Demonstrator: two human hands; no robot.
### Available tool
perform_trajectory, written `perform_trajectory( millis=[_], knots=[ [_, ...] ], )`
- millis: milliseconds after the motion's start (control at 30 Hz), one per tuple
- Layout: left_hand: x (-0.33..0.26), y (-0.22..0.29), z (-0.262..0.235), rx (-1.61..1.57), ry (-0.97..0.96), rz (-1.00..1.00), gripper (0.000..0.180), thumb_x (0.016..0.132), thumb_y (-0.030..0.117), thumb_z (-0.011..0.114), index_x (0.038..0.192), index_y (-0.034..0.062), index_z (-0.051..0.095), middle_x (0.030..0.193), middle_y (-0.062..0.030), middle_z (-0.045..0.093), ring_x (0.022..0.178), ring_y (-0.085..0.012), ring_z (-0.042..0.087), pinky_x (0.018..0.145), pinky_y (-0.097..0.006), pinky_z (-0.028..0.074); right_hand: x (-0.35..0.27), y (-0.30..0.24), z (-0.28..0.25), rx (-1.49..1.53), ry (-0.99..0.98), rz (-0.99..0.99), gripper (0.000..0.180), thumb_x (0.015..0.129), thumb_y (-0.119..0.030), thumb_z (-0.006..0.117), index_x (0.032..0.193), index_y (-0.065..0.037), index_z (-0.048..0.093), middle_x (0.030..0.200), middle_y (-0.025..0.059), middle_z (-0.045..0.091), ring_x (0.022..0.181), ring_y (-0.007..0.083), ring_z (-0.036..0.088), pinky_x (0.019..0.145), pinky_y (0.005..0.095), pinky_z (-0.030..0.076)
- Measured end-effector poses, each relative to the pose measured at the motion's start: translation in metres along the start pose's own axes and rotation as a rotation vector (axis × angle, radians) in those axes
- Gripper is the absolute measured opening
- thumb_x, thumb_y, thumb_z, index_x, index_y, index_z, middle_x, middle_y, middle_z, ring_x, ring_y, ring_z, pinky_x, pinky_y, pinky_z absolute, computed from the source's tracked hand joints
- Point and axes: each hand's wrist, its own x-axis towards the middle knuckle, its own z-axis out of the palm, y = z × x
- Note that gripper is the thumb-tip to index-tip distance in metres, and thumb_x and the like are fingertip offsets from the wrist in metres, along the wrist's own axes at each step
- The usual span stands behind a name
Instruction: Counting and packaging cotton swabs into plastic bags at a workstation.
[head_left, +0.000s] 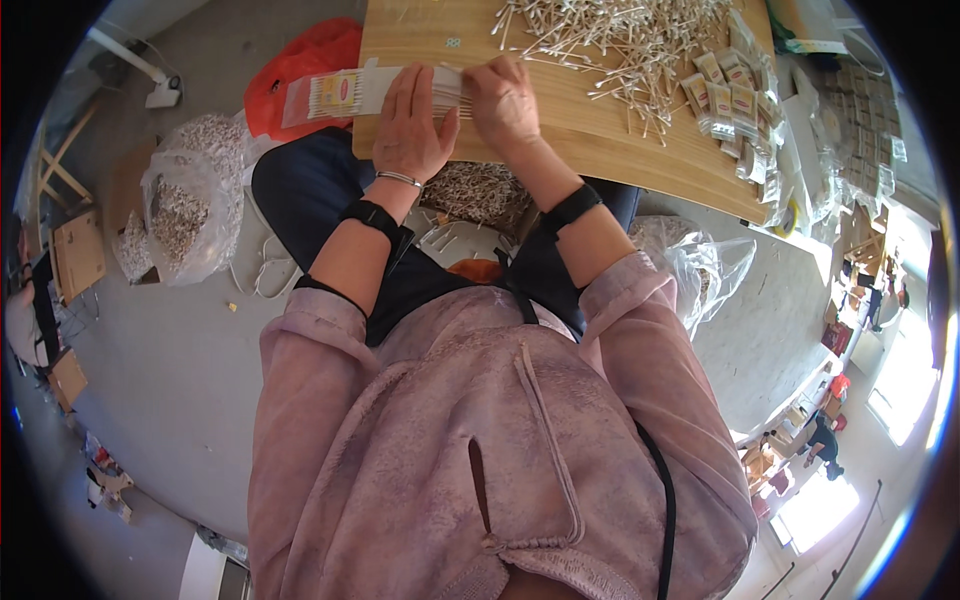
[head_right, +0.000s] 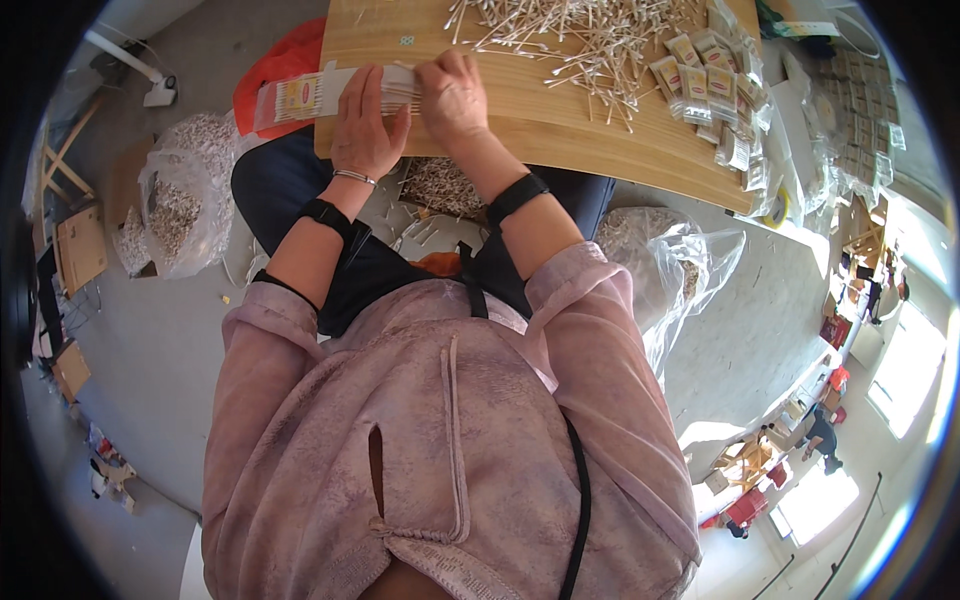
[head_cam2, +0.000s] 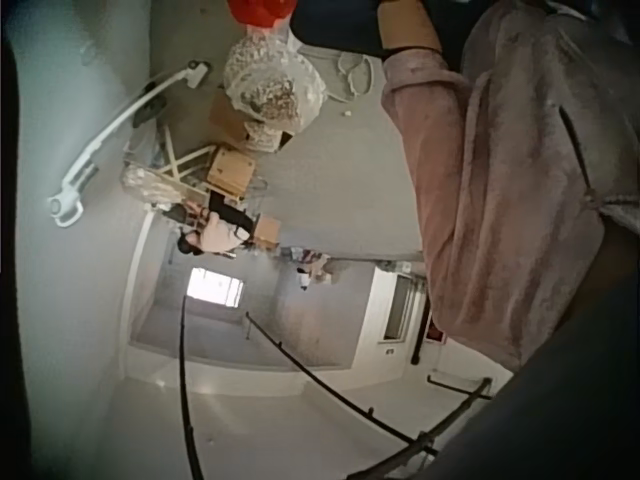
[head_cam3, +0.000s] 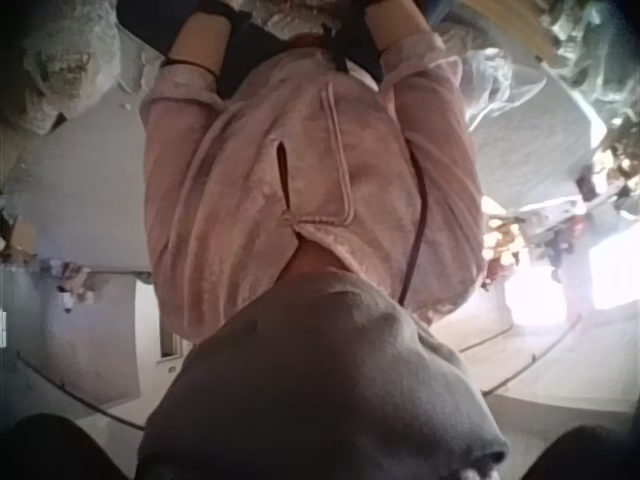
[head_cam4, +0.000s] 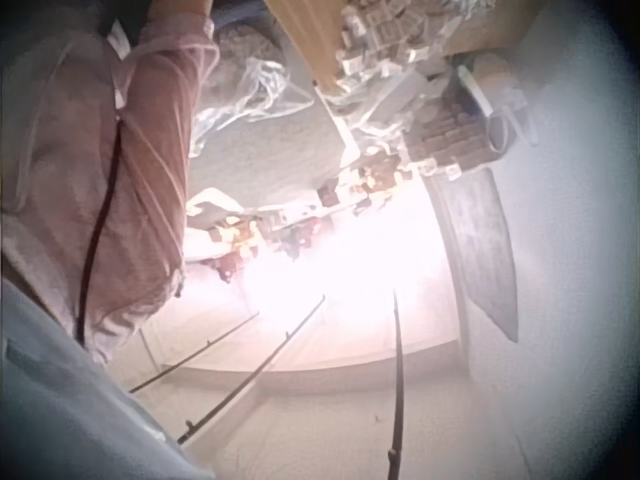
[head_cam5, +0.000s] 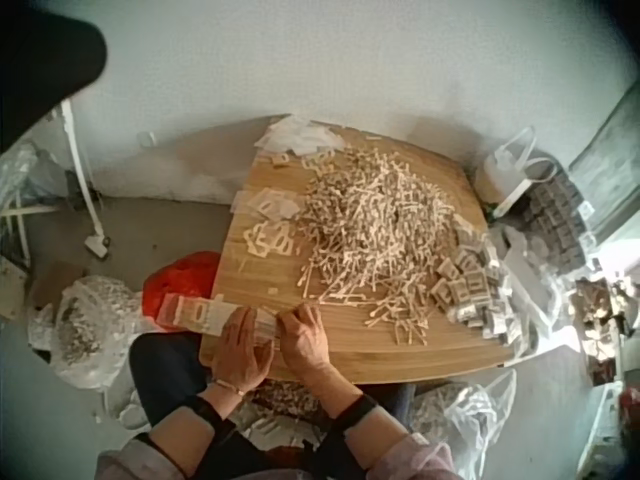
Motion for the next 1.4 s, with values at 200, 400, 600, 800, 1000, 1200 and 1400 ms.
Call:
perform_trajectory(
  millis=[200,400,600,800,1000,1200,1400],
  knots=[
    [-0.001,-0.002,0.001,0.049,-0.053,0.031,0.051,0.084,0.025,0.060,0.126,0.0000,0.046,0.132,-0.0163,0.045,0.125,-0.0323,0.041,0.105,-0.042,0.035,-0.006,-0.002,-0.004,0.152,-0.074,-0.006,0.021,0.073,-0.006,0.062,0.093,-0.009,0.068,0.094,0.0090,0.058,0.094,0.0289,0.052,0.085,0.0355,0.045],
    [-0.004,-0.006,0.003,0.087,-0.057,0.052,0.045,0.085,0.027,0.060,0.122,0.0032,0.051,0.126,-0.0124,0.051,0.121,-0.0310,0.043,0.104,-0.043,0.035,0.004,0.049,-0.041,-0.261,0.085,0.191,0.022,0.077,-0.013,0.065,0.099,-0.013,0.067,0.104,0.0085,0.056,0.101,0.0303,0.049,0.088,0.0412,0.041],
    [-0.003,-0.002,0.002,0.108,-0.042,0.053,0.043,0.085,0.027,0.060,0.119,0.0036,0.052,0.122,-0.0126,0.052,0.119,-0.0306,0.045,0.103,-0.043,0.036,0.021,0.065,-0.037,-0.229,0.034,0.124,0.016,0.077,-0.018,0.068,0.092,-0.013,0.066,0.099,0.0057,0.059,0.102,0.0297,0.049,0.088,0.0422,0.041],
    [-0.004,-0.003,0.001,0.088,-0.036,0.051,0.041,0.084,0.025,0.061,0.118,0.0039,0.053,0.122,-0.0127,0.052,0.118,-0.0322,0.045,0.102,-0.043,0.037,0.015,0.038,-0.014,-0.161,0.048,0.054,0.012,0.078,-0.018,0.066,0.087,-0.010,0.065,0.091,0.0071,0.060,0.093,0.0287,0.053,0.082,0.0391,0.044],
    [-0.003,-0.001,0.001,0.063,-0.033,0.037,0.041,0.084,0.023,0.061,0.119,0.0042,0.053,0.123,-0.0129,0.052,0.118,-0.0338,0.045,0.101,-0.044,0.038,0.007,0.004,0.002,0.154,0.016,0.008,0.018,0.080,-0.007,0.059,0.098,-0.009,0.064,0.096,0.0105,0.058,0.092,0.0298,0.054,0.084,0.0374,0.045],
    [-0.003,-0.001,0.000,0.057,-0.039,0.024,0.044,0.085,0.024,0.061,0.122,0.0038,0.050,0.123,-0.0137,0.051,0.118,-0.0336,0.045,0.102,-0.044,0.037,0.011,0.028,-0.022,-0.081,0.017,0.047,0.023,0.077,-0.007,0.060,0.099,-0.011,0.065,0.097,0.0093,0.058,0.095,0.0293,0.052,0.085,0.0380,0.045],
    [-0.003,-0.001,0.001,0.057,-0.039,0.029,0.045,0.085,0.025,0.060,0.123,0.0036,0.048,0.123,-0.0137,0.051,0.119,-0.0334,0.045,0.103,-0.044,0.037,0.005,0.041,-0.033,0.017,-0.042,0.117,0.012,0.078,-0.017,0.065,0.089,-0.012,0.068,0.092,0.0073,0.060,0.094,0.0286,0.055,0.083,0.0390,0.047]
  ],
)
